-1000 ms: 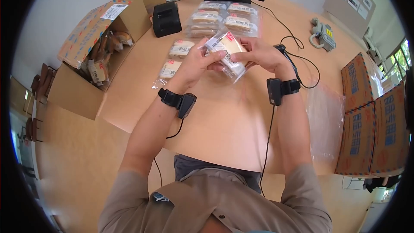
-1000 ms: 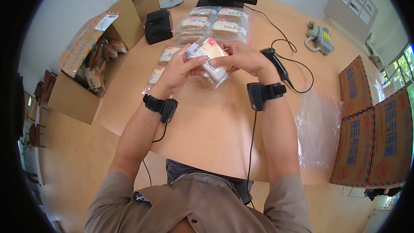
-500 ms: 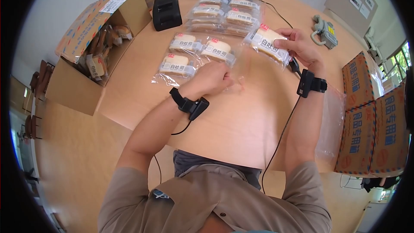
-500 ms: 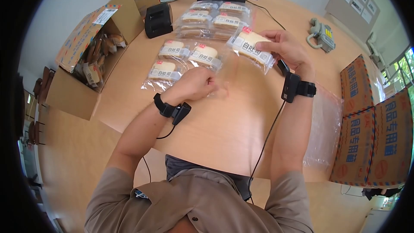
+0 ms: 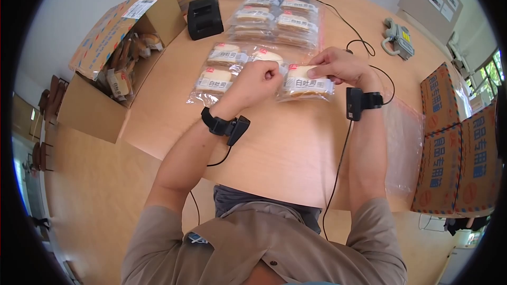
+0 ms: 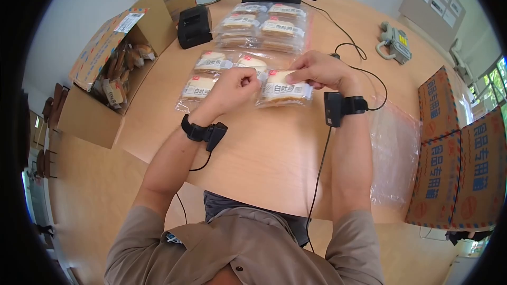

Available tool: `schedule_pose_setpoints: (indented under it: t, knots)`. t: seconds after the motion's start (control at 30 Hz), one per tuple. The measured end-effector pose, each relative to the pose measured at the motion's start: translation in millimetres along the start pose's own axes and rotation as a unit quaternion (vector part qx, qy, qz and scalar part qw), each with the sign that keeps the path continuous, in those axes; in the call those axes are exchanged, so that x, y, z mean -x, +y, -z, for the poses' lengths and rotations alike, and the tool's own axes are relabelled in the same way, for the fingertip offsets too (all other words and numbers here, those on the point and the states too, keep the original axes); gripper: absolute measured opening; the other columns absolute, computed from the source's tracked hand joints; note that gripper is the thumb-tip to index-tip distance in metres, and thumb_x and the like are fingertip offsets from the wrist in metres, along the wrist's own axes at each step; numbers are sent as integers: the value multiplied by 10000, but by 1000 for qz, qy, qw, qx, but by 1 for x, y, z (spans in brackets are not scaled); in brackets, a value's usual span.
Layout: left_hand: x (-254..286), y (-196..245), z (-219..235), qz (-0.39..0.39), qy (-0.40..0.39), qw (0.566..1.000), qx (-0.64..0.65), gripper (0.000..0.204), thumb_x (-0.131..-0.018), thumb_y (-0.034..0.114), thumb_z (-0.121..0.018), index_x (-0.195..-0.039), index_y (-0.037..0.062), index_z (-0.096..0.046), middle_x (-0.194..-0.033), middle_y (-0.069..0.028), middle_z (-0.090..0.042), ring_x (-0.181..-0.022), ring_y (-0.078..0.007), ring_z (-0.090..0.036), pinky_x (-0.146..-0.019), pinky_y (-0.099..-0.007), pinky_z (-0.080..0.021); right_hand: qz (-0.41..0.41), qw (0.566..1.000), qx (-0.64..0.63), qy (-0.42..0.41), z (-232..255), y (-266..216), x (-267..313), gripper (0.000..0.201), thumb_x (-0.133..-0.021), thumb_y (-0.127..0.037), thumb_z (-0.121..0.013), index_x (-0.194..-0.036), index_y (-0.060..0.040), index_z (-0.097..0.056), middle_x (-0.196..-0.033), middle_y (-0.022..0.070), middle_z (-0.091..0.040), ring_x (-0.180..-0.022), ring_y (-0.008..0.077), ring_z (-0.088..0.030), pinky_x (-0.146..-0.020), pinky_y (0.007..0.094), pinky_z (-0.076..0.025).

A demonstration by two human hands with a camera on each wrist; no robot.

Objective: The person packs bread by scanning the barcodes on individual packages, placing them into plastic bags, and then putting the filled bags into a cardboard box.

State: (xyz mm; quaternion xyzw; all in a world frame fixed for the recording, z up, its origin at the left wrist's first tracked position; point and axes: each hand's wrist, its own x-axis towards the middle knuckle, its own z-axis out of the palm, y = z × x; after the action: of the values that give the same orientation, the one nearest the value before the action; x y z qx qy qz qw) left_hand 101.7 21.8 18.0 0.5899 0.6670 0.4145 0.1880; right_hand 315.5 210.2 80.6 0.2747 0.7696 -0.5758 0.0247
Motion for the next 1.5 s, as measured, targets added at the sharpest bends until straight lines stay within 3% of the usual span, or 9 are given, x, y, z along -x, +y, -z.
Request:
schedule_pose_setpoints:
  t: [0.17, 0.3, 0.33, 0.47, 0.67, 0.8, 1.0, 1.17, 1.5]
  knots:
    - [9, 15, -2, -62, -23, 998, -10, 239, -934, 196, -713, -850, -23, -669, -702, -151, -648, -619, -265, -585, -627, -397, -497, -7, 996, -45, -75, -36, 7, -34, 209, -971, -260, -840, -958, -53, -817, -673, -95, -570, -518, 11, -386, -460, 230, -245]
    - [9, 10, -4, -58, -24, 998, -2, 232, -933, 200, -721, -851, -12, -677, -721, -169, -665, -639, -292, -626, -635, -403, -511, 4, 977, -142, -159, -46, 25, -58, 206, -983, -143, -800, -1108, 21, -790, -791, 4, -732, -636, 55, -694, -546, 247, -591]
    - [8, 8, -5, -60, -30, 998, 4, 230, -934, 202, -721, -848, -7, -681, -727, -170, -672, -648, -303, -643, -636, -408, -516, 13, 976, -127, -174, -44, 21, -60, 242, -983, -77, -768, -1192, 47, -760, -919, 84, -784, -773, 134, -784, -730, 297, -690]
    - [10, 6, -7, -90, -32, 995, 3, 211, -948, 155, -732, -830, 4, -643, -660, -71, -552, -615, -161, -498, -585, -344, -433, 32, 984, -114, -130, -43, 11, -44, 256, -972, -43, -759, -1205, 59, -735, -978, 117, -787, -819, 175, -790, -775, 298, -681]
    - [10, 6, -5, -121, -50, 991, -10, 225, -952, 192, -749, -849, 9, -667, -686, -85, -596, -627, -196, -542, -608, -364, -462, 55, 994, -35, -88, -47, 1, -41, 277, -916, -33, -778, -1160, 64, -691, -953, 159, -797, -839, 222, -811, -751, 318, -677]
    - [10, 8, 3, -85, -87, 992, -17, 237, -942, 230, -787, -873, 19, -703, -688, -81, -606, -635, -190, -551, -614, -364, -465, -66, 989, 131, 12, -45, -11, -35, 251, -926, -69, -749, -1122, 70, -676, -882, 187, -800, -732, 231, -805, -636, 320, -656]
    - [7, 3, 20, -74, -18, 989, -126, 322, -909, 307, -838, -1106, 61, -769, -753, -101, -654, -696, -251, -631, -674, -395, -502, -46, 994, 82, 48, -36, 10, -44, 230, -960, -59, -670, -1154, 63, -659, -906, 189, -803, -733, 216, -803, -643, 300, -643]
    - [12, -5, 6, -86, -57, 972, -210, 706, -817, 472, -888, -1389, 93, -722, -1106, -205, -788, -1066, -395, -749, -926, -477, -581, 2, 999, 6, 32, -41, 15, -50, 247, -964, -50, -660, -1176, 75, -654, -927, 161, -807, -753, 213, -806, -679, 288, -646]
    - [7, -6, 50, -36, -96, 985, -139, 787, -818, 483, -901, -1456, 81, -676, -1290, -248, -725, -1163, -420, -718, -987, -487, -570, -81, 972, 156, 156, -23, 10, -44, 242, -1017, -175, -686, -1048, 60, -739, -859, 146, -779, -709, 202, -792, -577, 315, -626]
